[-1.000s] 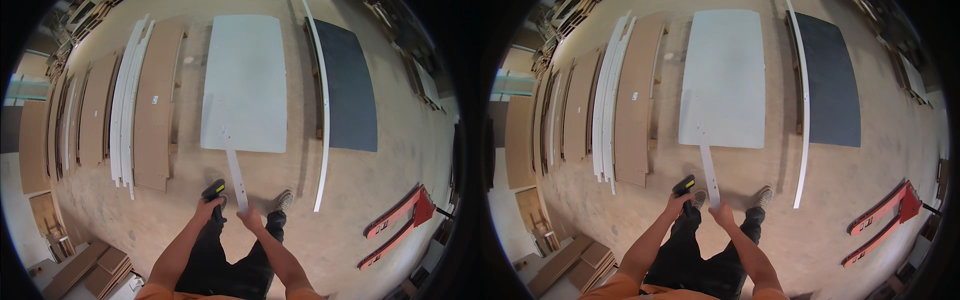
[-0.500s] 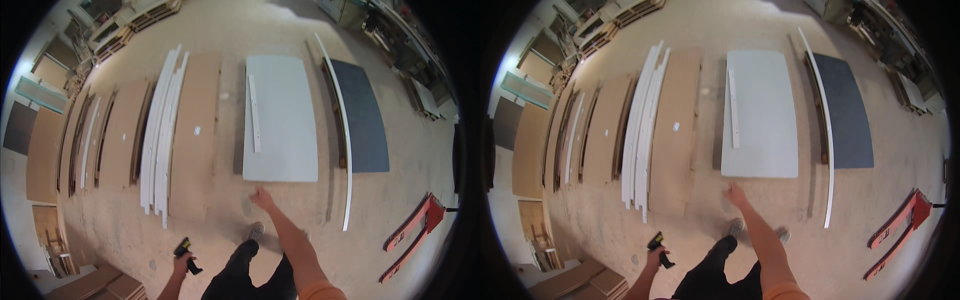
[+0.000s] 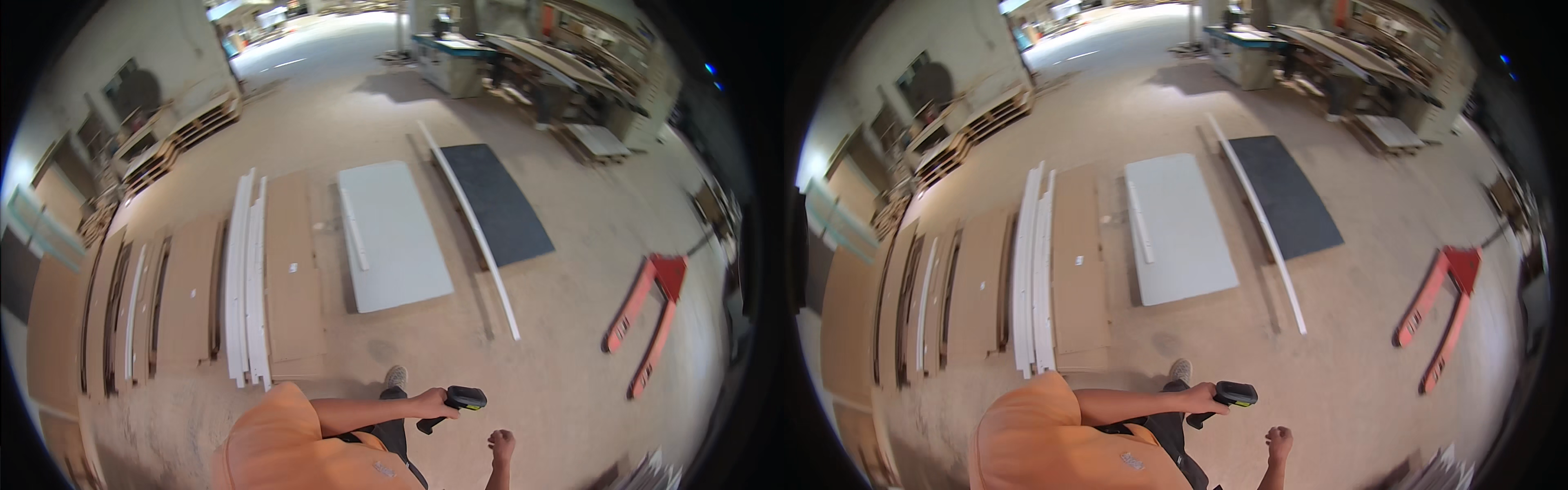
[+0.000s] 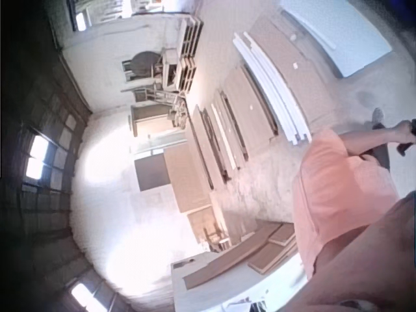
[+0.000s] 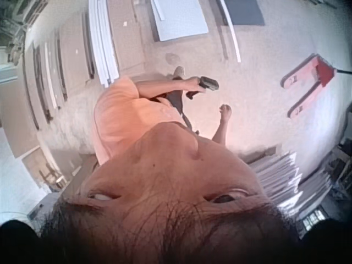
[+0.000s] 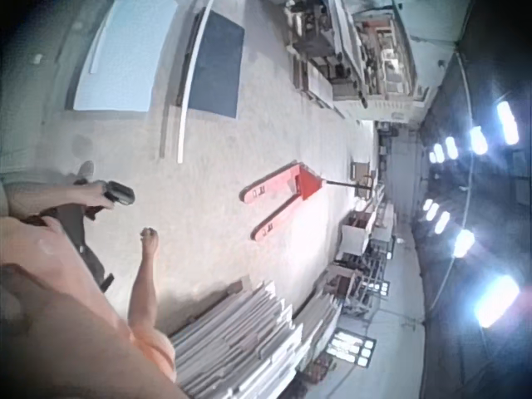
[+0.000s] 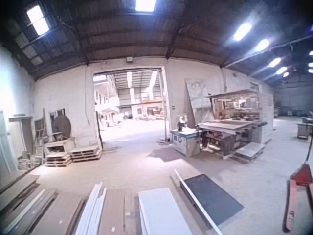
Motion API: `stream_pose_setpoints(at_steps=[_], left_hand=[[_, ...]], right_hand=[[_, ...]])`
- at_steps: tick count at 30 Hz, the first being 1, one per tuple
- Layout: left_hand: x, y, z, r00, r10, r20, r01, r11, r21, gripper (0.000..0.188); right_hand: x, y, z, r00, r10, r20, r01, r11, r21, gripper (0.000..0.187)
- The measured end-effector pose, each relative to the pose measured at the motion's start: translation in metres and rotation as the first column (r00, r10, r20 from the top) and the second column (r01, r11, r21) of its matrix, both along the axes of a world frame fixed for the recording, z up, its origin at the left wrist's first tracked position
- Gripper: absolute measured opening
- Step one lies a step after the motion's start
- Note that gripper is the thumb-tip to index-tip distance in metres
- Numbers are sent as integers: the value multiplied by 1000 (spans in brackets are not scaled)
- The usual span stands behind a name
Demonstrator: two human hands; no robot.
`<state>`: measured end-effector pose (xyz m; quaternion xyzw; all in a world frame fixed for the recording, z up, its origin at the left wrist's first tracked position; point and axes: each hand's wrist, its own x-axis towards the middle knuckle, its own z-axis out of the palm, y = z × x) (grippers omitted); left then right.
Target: The person scans white wooden planks with a handheld barcode scanner in a workshop. They pick up planks from a table and floor, scan them, and place them back down, repeating the process for several items.
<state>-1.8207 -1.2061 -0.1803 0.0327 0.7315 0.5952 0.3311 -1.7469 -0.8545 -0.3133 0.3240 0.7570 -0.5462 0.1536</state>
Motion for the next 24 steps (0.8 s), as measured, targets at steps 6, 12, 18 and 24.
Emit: stream_pose_setpoints(at_steps=[6,12,18,24], left_hand=[[172,199,44,726,-688,-15,687,724,59,31],[422,332,84,44,-996,78,993,52,108,21],[609,394,123,-534,-845,-5,837,-530,132,24],[759,498,136,-544,-833,-98,803,-551,226,35]], right_hand=[[296,49,70,684,-707,-178,680,707,-193,28],[598,-20,75,62,-998,-8,997,62,-48,21],[776,-83,62,-469,-860,-202,883,-457,-106,19],[885,10,67,-84,-869,-487,988,-137,73,25]])
